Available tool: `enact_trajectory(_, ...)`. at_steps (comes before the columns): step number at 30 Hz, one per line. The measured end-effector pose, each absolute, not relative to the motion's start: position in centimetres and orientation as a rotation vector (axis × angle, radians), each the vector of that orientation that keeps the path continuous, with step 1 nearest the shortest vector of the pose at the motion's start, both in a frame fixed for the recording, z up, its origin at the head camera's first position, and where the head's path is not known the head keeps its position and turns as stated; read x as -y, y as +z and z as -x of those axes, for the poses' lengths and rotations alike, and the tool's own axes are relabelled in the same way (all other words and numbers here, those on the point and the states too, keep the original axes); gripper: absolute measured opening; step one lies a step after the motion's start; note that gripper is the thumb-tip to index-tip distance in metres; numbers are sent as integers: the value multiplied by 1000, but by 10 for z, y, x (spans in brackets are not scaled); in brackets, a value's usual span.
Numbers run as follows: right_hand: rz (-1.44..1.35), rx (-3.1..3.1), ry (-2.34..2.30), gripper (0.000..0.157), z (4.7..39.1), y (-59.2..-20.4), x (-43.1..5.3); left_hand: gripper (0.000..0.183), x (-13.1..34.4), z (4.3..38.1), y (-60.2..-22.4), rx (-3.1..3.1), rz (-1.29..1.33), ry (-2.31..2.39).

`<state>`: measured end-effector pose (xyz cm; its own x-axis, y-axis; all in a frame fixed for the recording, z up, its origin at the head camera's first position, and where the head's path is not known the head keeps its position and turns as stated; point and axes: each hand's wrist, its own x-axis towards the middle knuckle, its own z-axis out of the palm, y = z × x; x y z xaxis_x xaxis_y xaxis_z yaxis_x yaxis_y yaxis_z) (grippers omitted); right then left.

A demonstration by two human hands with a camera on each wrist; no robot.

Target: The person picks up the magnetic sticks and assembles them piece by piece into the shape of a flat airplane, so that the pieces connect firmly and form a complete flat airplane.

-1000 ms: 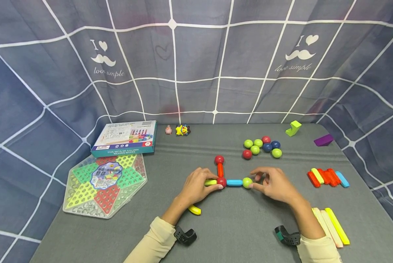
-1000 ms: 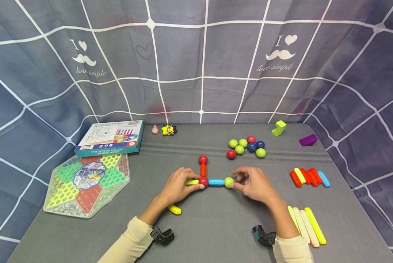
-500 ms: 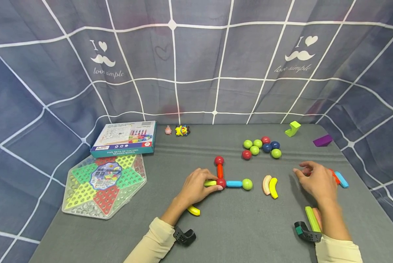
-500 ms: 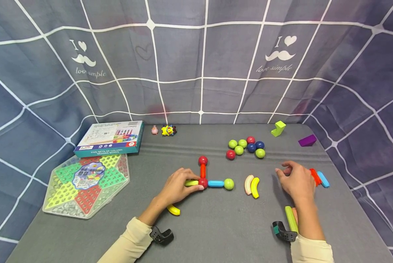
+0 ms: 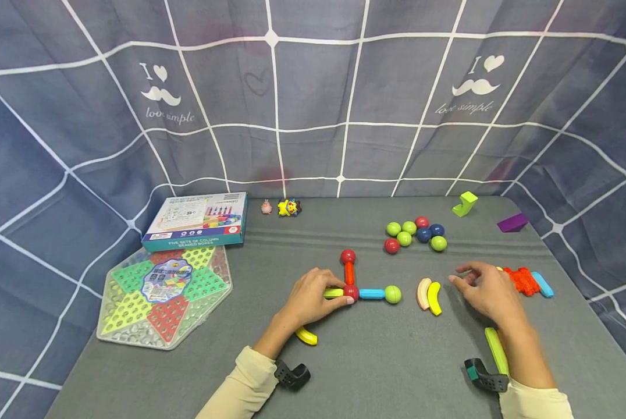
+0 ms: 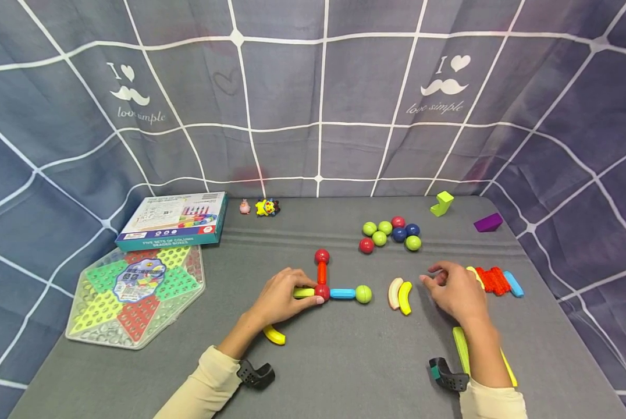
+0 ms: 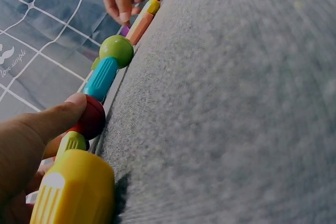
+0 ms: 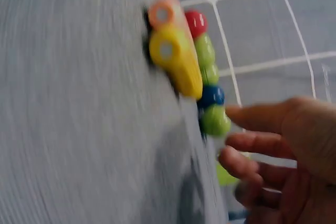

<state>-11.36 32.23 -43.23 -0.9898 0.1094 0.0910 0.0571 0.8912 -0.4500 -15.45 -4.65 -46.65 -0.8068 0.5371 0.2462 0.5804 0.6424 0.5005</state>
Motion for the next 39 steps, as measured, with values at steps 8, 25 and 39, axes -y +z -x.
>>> enact_trajectory(8, -32, 2992, 897, 25, 121, -444, -294, 34, 47, 154, -467, 2823, 928, -891)
enact_trajectory(25, 46, 3001, 1114, 18, 120, -439, -288, 37, 52, 153, -456, 2879, 915, -925)
enact_trajectory(39, -125, 2524, 1986, 29, 139, -423, -263, 40, 14, 186, -430, 2837, 462, -962)
